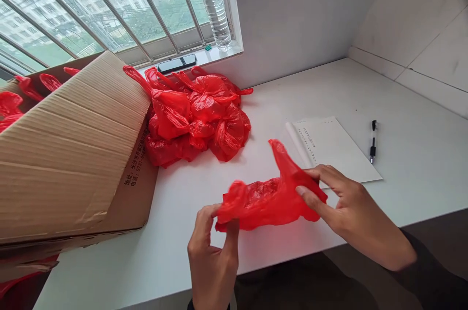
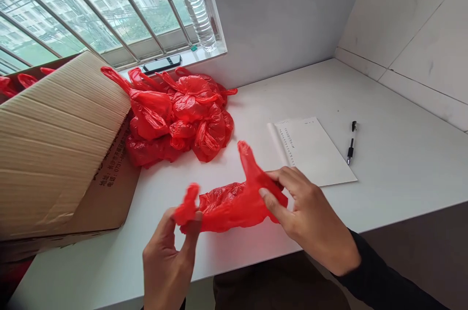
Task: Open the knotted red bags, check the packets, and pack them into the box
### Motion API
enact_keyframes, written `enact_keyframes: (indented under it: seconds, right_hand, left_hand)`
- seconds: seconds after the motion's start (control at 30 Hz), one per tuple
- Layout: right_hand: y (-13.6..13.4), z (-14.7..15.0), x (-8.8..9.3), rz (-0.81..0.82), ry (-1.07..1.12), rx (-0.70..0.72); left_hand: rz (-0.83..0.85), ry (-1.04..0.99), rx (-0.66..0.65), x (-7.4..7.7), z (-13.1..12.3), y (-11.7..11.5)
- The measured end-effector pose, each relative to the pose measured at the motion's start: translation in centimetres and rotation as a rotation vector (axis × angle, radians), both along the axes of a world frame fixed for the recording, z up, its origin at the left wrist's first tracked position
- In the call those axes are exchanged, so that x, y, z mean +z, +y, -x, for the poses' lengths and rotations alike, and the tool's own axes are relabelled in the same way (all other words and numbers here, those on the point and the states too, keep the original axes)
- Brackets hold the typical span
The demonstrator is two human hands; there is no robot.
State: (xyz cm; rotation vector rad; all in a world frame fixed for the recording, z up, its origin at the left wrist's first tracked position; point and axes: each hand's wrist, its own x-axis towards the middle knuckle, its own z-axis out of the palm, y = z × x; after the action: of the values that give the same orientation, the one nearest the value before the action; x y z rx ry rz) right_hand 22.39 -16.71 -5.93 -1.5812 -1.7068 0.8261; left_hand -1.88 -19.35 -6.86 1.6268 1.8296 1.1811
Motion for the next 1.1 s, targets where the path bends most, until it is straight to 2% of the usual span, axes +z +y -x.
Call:
enact_keyframes:
  seconds: [0.1,0.2,0.23,0.27,0.33,0.4,0.43,0.5,0.6,0.83,0.9,1.0,1.1]
  right_hand:
    - [-0.7,-0.2,0.2,-0.044,0.02,-0.178]
    - [-2.0,0.4,1.1,-0.301,0.081,-0.259]
    - [-2.4,0.9,1.6,-0.404,0.093,-0.212]
    - [-2.7,1.4,2.1,-0.493,0.082,-0.106]
    - [-2.7,2.5,3.0,-0.584,-0.002,0.178]
    - [-2.1,3.5,3.2,-0.592,-0.153,0.39]
    - [-1.7,3.8,3.1,-0.583,-0.234,0.434]
    - [-1.1,4.1,2.6,-0.559,-0.375,0.451]
    - [-0.9,3.9,1.9,-0.51,-0.519,0.456]
    - [-1.3,3.6,1.5,-0.313,-0.663,0.48]
    - [-1.2,3.7,1.1,-0.322,-0.703,0.419]
    - [-1.1,3.8,0.7,-0.426,-0.773,0.286]
    - [-1.3,4.1,1.0,-0.433,-0.766,0.221]
  left_hand:
    - [-0.036,-0.091,0.224,0.7,0.1,-0.5]
    - [0.027,-0.145,0.282,1.5,-0.2,-0.8]
    - [0.063,-0.151,0.269,1.7,-0.3,-0.9]
    - [0.089,-0.16,0.247,1.9,-0.4,-0.9]
    - [0.105,-0.192,0.193,2.2,-0.6,-1.0]
    - [0.088,-0.228,0.146,2.4,-0.6,-1.1]
    - [0.084,-0.235,0.131,2.4,-0.6,-1.2]
    - [0.107,-0.23,0.138,2.3,-0.4,-1.4]
    - [0.134,-0.224,0.224,2.0,-0.2,-1.6]
    - [0.165,-0.285,0.343,2.8,-1.4,-1.3]
    - [0.186,-0.286,0.31,3.0,-1.8,-1.5]
    - [0.2,-0.274,0.149,2.6,-1.9,-1.7]
    - [0.158,-0.252,0.026,2.1,-1.8,-1.7]
